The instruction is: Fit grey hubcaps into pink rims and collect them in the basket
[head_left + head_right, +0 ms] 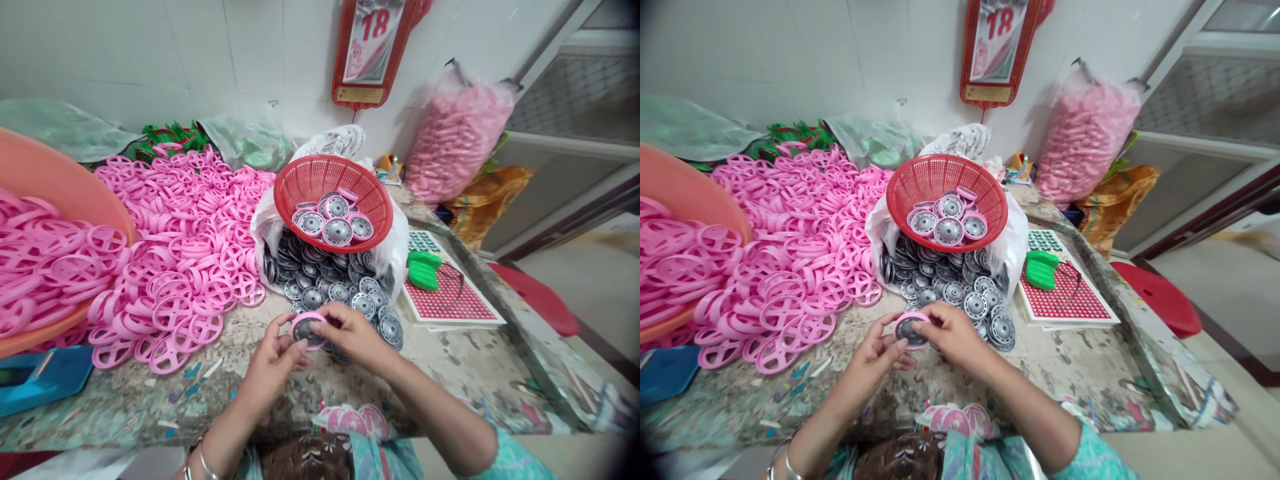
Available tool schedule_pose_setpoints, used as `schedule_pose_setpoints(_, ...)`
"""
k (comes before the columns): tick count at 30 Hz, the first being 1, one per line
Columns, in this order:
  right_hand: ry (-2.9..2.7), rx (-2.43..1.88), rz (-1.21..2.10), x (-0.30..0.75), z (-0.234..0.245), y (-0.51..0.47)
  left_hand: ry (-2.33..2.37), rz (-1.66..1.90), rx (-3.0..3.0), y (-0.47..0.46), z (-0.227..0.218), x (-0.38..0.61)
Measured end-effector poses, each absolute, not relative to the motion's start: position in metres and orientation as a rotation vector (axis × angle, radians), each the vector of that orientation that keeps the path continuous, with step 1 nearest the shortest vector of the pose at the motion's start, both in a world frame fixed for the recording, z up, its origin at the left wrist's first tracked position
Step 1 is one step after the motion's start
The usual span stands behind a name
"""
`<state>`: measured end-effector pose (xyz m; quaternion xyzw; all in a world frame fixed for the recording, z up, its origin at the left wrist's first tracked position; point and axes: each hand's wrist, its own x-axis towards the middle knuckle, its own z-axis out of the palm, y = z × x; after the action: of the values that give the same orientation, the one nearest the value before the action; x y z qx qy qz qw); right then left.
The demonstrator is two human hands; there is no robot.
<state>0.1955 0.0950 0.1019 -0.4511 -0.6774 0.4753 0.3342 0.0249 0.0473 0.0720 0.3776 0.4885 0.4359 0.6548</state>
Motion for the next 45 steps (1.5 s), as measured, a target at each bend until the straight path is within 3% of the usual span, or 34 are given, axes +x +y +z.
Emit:
schedule_pose_setpoints(4,-1.501,-1.159,1.217,0.218,0.136,0.128,1.186,0.916,0.851,0.049,0.059,0.023)
schedule_pose_setpoints(10,-1.330,-1.049,0.839,0.242,0.172,0.194,1.172,0.869,0.840,0.049,0.052,0.021)
schedule_pose_setpoints(22,-1.693,-1.148,0.109,0.242,0.139,0.163,1.195,0.860,0.844,0.048,0.047,0.013)
schedule_pose_setpoints(29,-2.294,-1.080,0.201,0.221,0.095,0.113,1.212,0.886,0.911,0.050,0.042,0.016)
schedule_pose_setpoints(34,-2.550,-1.370,-0.087,0.197,0.068,0.114,1.601,0.967,1.464,0.068,0.037,-0.008)
schedule_pose_setpoints(38,-2.637,-1.492,-0.198,0.184,0.067,0.124,2.022,0.670,1.975,0.094,0.036,-0.034)
schedule_pose_setpoints(41,-2.695,-1.447,-0.220,0.180,0.067,0.128,2.151,0.433,2.033,0.109,0.037,-0.039)
schedule_pose_setpoints(45,-2.682,-1.398,-0.174,0.184,0.067,0.127,2.161,0.381,2.024,0.113,0.039,-0.036)
